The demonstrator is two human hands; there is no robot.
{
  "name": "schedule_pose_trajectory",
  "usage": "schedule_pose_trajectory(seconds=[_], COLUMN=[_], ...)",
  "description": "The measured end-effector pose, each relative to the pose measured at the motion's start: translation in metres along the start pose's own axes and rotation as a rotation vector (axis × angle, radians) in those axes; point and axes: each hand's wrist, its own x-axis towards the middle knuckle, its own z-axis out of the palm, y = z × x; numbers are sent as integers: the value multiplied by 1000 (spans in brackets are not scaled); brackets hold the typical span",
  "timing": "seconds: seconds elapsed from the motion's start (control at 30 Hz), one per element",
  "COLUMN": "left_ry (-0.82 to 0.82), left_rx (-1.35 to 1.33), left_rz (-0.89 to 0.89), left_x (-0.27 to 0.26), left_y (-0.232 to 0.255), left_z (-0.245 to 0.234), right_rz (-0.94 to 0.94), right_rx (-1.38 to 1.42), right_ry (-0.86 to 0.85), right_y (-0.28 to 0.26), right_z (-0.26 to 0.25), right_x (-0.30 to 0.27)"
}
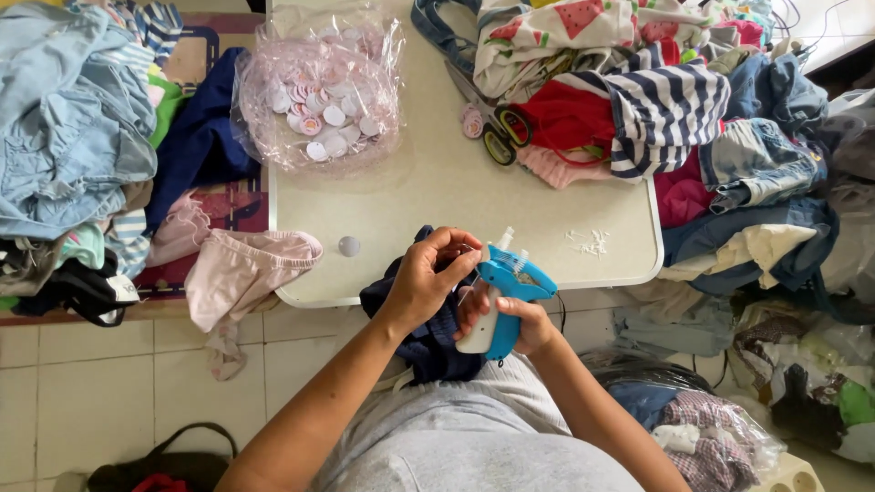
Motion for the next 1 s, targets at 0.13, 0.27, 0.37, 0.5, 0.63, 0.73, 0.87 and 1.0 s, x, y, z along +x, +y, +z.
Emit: schedule_pose_trajectory(seconds=[0.13, 0.27, 0.37, 0.5, 0.63, 0.73, 0.87, 1.0], left_ry=[36, 73, 97, 118, 119, 120, 131, 132], left_rx=[-1, 55, 60, 41, 42, 23, 46, 78], left_rz=[28, 104, 120, 122, 117, 99, 83, 69], left_x=[-8, -13, -17, -21, -21, -21, -21, -22], left_y=[14, 17, 20, 19, 16, 15, 10, 5], left_z=[8, 9, 12, 14, 12, 11, 11, 10], right_rz=[-6, -37, -44, -44, -36, -33, -67, -157], right_rx=[60, 65, 61, 76, 59, 78, 7, -115], right_ry=[-29, -69, -72, -66, -34, -22, 28, 68], right_y=[5, 9, 11, 13, 14, 16, 22, 20], right_z=[-9, -9, -11, -16, -19, -21, -32, -28], right_x=[-5, -5, -6, -7, -9, -10, -13, -5])
